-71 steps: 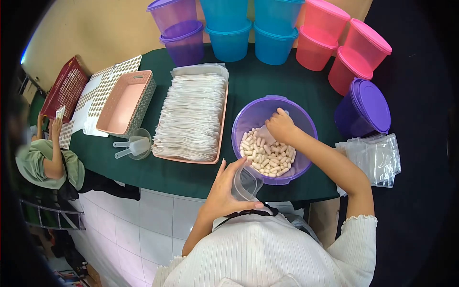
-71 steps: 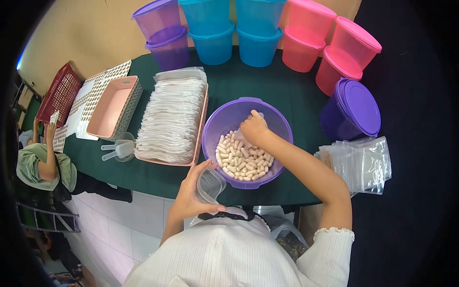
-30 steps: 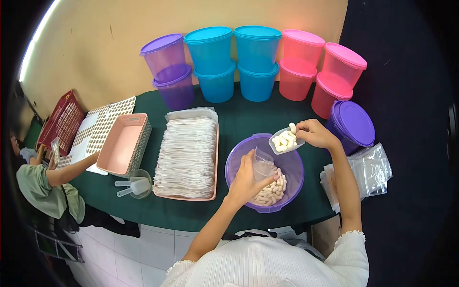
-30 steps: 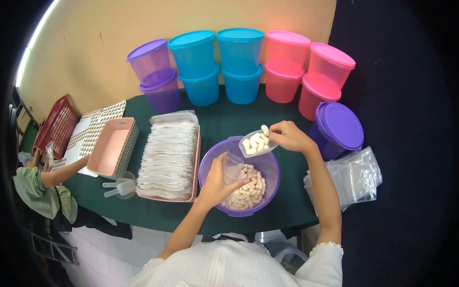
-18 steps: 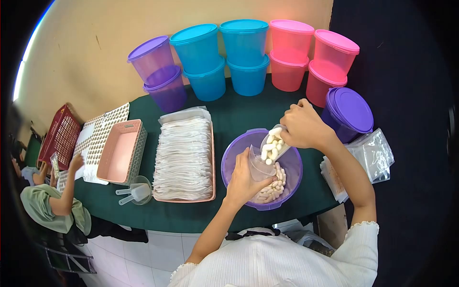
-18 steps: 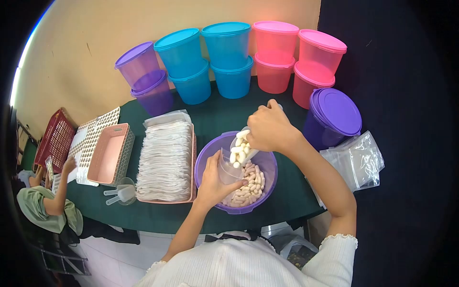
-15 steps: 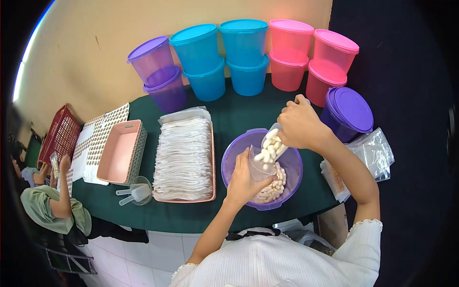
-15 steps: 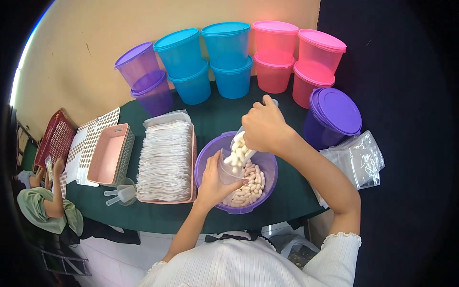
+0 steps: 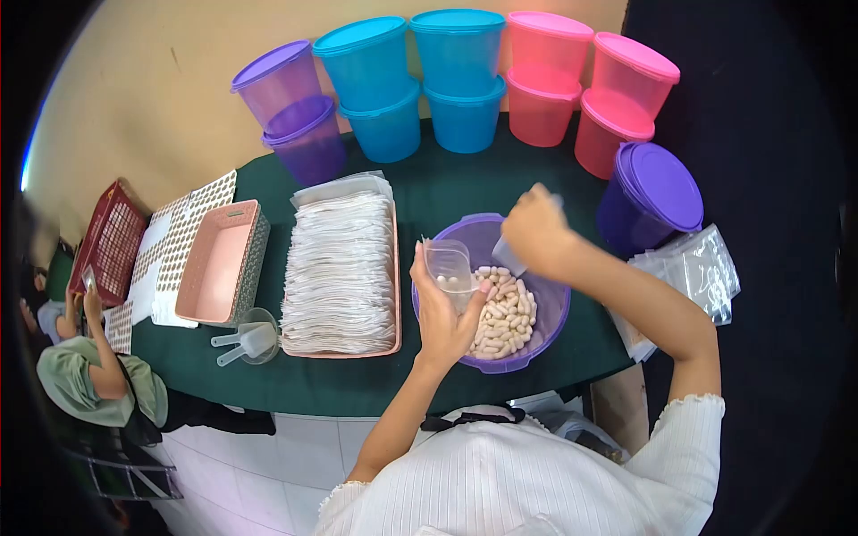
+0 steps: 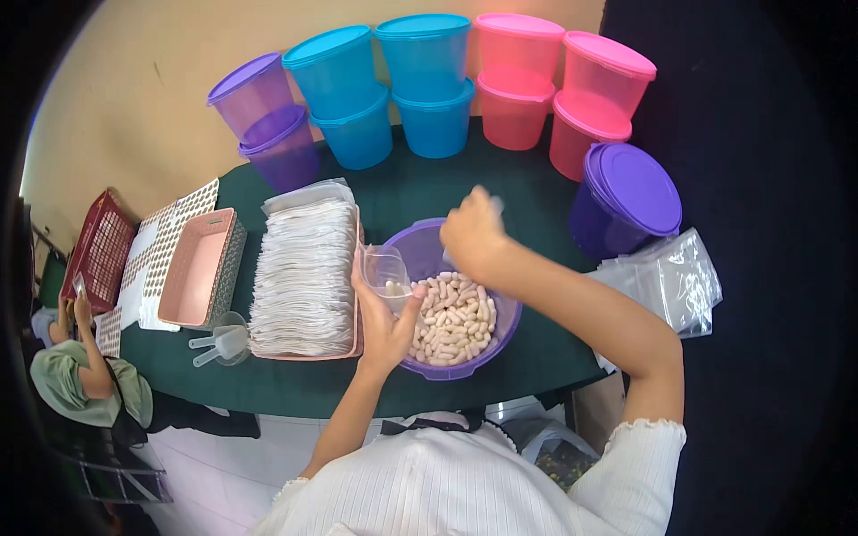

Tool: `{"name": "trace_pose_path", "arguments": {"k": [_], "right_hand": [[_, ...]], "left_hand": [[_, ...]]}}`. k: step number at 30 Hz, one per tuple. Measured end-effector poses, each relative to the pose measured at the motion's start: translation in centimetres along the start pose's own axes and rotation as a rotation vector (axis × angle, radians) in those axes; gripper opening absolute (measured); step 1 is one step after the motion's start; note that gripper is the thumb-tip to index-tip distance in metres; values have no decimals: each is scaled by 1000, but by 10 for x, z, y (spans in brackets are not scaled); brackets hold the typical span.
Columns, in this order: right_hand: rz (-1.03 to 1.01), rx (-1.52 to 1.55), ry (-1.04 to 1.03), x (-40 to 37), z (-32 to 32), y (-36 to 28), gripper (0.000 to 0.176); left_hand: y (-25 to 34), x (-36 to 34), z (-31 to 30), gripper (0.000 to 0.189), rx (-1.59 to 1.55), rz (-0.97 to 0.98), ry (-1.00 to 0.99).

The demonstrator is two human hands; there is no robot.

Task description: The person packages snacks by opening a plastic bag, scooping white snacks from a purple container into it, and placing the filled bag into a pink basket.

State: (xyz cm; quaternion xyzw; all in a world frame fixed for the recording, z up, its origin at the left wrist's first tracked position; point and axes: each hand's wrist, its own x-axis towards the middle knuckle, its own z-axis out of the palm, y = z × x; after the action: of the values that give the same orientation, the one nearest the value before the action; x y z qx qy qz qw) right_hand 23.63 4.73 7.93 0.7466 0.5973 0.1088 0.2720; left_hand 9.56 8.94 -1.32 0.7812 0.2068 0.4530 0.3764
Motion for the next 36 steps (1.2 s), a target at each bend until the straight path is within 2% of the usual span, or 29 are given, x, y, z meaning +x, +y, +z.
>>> {"name": "trace_pose_path", "arguments": {"k": [3, 4, 6, 7, 9, 10, 11, 13, 14, 16, 17, 20, 21, 23, 27, 30, 35, 36], "right_hand": [[-201, -89, -158, 32, 73, -51, 26], [-191, -83, -163, 39, 81, -57, 26], [-291, 77, -329, 46, 96, -66, 30], [-285, 83, -340, 49, 108, -67, 30], [-464, 200, -455, 57, 121, -64, 27], [-495, 279, -470, 56, 125, -61, 35], [-499, 280, -472, 59, 126, -60, 35], [-424, 410, -684, 67, 123, -57, 34], [-429, 406, -681, 67, 123, -54, 34], [-386, 596, -544, 56, 103, -39, 29], [-387, 595, -540, 51, 95, -31, 29], [-336, 762, -289, 36, 73, -5, 25], [-334, 762, -289, 30, 66, 4, 25], [-315, 801, -91, 19, 50, 24, 26], [-231, 968, -81, 4, 31, 59, 26], [-222, 1081, 9, -4, 26, 79, 25], [-160, 1045, 43, -22, 0, 80, 24], [-159, 868, 108, -25, -3, 76, 22]], "left_hand": [[-2, -1, 1, 83, -57, -20, 30], [-2, -1, 0, 83, -43, -24, 23], [-2, -1, 0, 84, -38, -28, -2], [-2, -2, 0, 85, -49, -42, 7], [-1, -3, 0, 86, -56, -61, 15], [0, -2, -1, 86, -62, -61, -13], [1, -2, -1, 87, -68, -60, -36], [-1, -2, 0, 87, -93, -55, -31], [-2, -1, -1, 87, -116, -44, -31], [-2, -1, -1, 86, -108, -40, -37], [-2, -1, -1, 86, -106, -37, -49], [-2, -1, -2, 86, -39, -16, -59], [-1, -1, -2, 86, -40, -16, -60], [0, -1, -2, 87, -67, -15, -75], [0, -2, -2, 89, -65, 7, -102], [3, -1, -4, 91, -27, -33, -137], [8, 0, -6, 93, 98, -22, -202], [9, 0, -6, 93, 98, -21, -198]]}}
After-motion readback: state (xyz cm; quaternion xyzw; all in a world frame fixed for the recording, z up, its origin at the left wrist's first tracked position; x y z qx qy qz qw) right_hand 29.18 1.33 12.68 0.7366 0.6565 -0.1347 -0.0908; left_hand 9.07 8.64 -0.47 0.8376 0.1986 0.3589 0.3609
